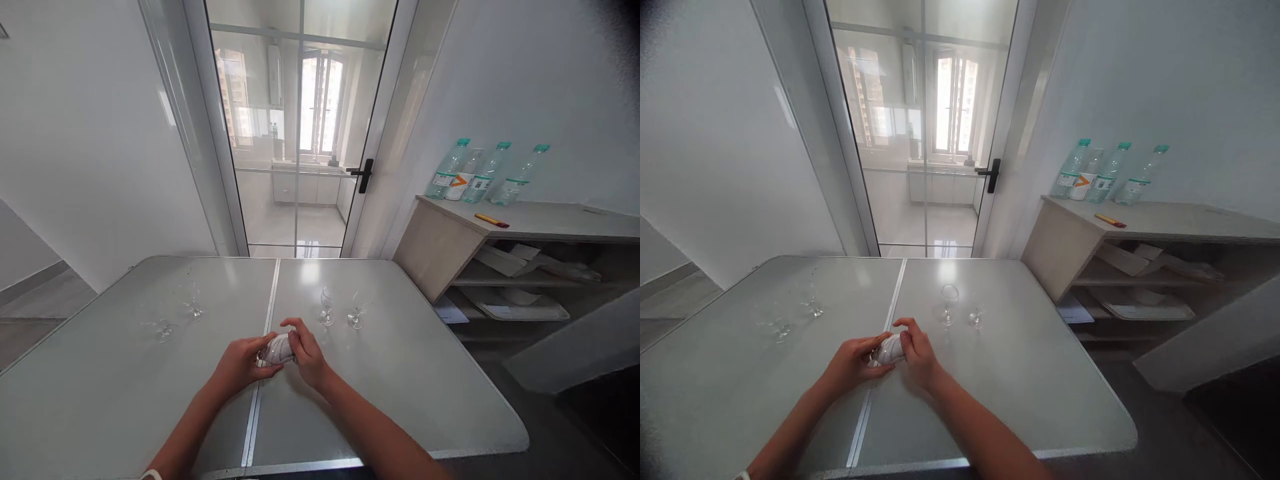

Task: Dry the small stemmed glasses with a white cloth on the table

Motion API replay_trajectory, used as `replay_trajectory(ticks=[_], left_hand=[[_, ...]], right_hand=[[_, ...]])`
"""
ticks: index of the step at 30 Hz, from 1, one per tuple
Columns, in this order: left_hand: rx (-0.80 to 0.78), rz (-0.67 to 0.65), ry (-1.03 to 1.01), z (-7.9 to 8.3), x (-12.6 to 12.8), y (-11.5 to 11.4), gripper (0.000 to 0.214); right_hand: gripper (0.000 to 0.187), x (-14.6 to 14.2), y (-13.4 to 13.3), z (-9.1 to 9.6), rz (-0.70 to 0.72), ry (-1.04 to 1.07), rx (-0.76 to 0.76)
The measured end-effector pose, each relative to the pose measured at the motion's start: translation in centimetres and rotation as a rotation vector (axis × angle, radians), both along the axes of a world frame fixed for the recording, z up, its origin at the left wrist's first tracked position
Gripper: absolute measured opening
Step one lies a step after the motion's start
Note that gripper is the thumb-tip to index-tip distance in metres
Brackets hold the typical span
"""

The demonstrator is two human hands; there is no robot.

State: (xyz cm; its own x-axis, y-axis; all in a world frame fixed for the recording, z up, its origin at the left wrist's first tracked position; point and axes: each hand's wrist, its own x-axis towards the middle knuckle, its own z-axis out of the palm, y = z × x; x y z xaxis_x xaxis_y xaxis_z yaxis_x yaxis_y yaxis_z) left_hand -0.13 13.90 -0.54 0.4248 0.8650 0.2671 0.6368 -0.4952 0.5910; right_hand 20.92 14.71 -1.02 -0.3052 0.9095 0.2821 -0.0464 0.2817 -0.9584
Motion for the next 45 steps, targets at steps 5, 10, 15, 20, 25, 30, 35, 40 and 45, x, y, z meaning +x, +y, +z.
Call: replay_trajectory(ticks=[5,10,15,20,25,30,35,40,45], left_hand=[[0.541,0.08,0.267,-2.6,0.5,-0.2,0.052],[0.506,0.123,0.265,-1.9,1.2,-0.7,0.063],[0.515,0.138,0.27,-1.4,1.1,-0.8,0.061],[0.527,0.161,0.286,-1.9,1.0,-0.9,0.059],[0.537,0.184,0.179,-2.7,1.0,-1.0,0.056],[0.039,0.103,-0.197,-3.3,0.7,-0.5,0.053],[-0.184,-0.007,-0.282,-3.2,0.2,-0.1,0.049],[0.42,0.116,0.081,-3.2,-0.1,-0.5,0.054],[0.693,0.132,0.274,-3.7,0.4,-0.7,0.051]], right_hand=[[0.042,-1.1,1.3,-1.4,-0.062,0.335,-0.447],[0.04,-1.0,1.5,-1.4,-0.091,0.418,-0.437],[0.039,-1.0,1.4,-1.4,-0.12,0.499,-0.485],[0.039,-1.2,1.4,-1.5,-0.126,0.515,-0.516],[0.036,-1.1,1.3,-1.3,-0.129,0.416,-0.431],[0.028,0.5,0.2,-0.2,-0.039,-0.013,0.147],[0.029,1.7,-0.1,0.8,0.175,-0.239,0.559],[0.031,0.5,0.9,0.0,-0.001,-0.018,-0.12],[0.039,-0.2,1.5,-0.9,-0.069,0.23,-0.443]])
